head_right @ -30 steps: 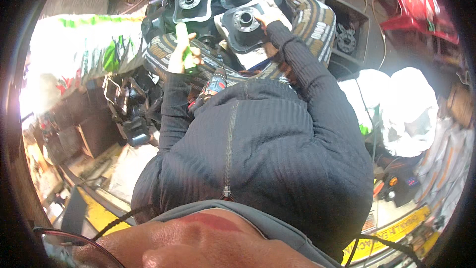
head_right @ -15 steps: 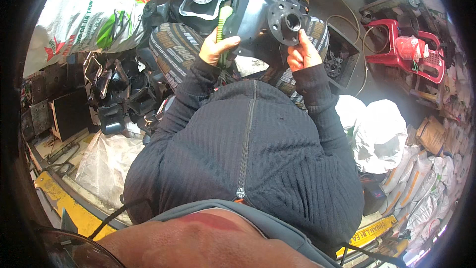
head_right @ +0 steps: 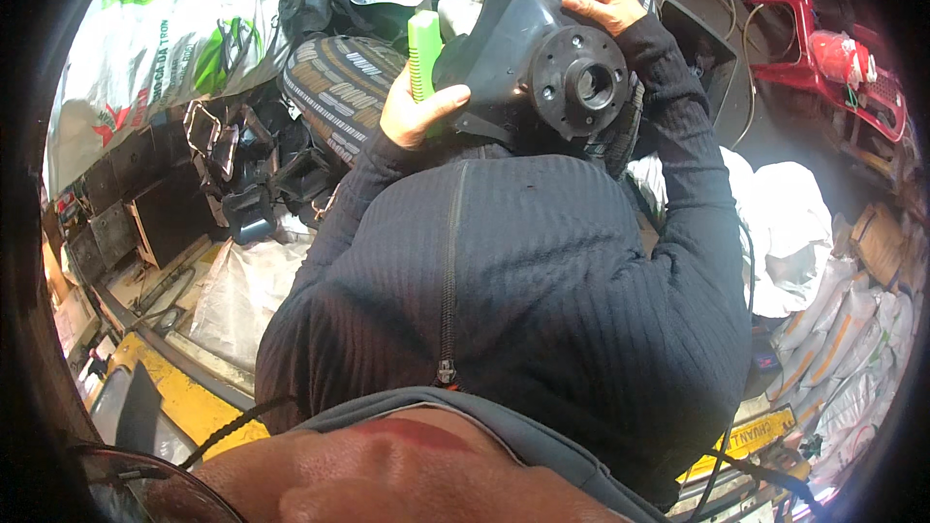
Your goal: The person uses a cordless drill to make holes in dark plastic parts. They pick up parts from a pile, position them on a cushioned surface, drill holes, and then place the finished parts back into the pile.
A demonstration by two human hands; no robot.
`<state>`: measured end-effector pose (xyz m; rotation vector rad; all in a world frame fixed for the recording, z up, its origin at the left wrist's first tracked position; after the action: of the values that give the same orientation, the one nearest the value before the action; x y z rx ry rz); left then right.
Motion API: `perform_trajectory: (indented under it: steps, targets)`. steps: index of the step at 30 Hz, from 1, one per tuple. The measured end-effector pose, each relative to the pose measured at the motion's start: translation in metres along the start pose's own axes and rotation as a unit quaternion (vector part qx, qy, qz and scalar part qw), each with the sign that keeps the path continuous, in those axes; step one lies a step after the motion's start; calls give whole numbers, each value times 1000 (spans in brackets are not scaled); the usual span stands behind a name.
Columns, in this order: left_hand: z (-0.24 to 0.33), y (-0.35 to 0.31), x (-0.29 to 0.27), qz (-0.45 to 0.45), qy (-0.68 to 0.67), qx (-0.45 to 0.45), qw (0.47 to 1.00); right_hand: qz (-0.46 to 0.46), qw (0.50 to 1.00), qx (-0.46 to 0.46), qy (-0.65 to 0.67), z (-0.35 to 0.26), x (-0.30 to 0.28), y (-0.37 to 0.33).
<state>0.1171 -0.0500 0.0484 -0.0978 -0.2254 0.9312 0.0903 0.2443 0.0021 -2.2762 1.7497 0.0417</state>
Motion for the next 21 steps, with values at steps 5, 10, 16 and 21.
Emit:
perform_trajectory:
  steps: [5, 10, 16, 21]
  targets:
    - [-13, 7, 13, -64, -29, -80, 994, -27, 990, 106, 84, 6, 0, -9]
    - [2, 20, 9, -119, 142, -119, 975, -52, 991, 121, 2, 1, 5, -14]
    - [38, 4, -41, -66, 372, 31, 925, -26, 989, 142, -16, 22, 19, -26]
    - [45, -14, -28, -164, 567, 155, 793, -31, 986, 129, 103, 55, 22, -30]
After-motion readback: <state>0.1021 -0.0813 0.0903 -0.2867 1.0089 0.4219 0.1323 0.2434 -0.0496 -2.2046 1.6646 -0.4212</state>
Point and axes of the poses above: each hand's wrist, its own y-axis towards the middle knuckle, its own x-axis out of the palm, z = x × y, the point moved 4 cm from there along y, towards the middle knuckle, and after that the axes turned 13 degrees about y, right-handed, at the moved point
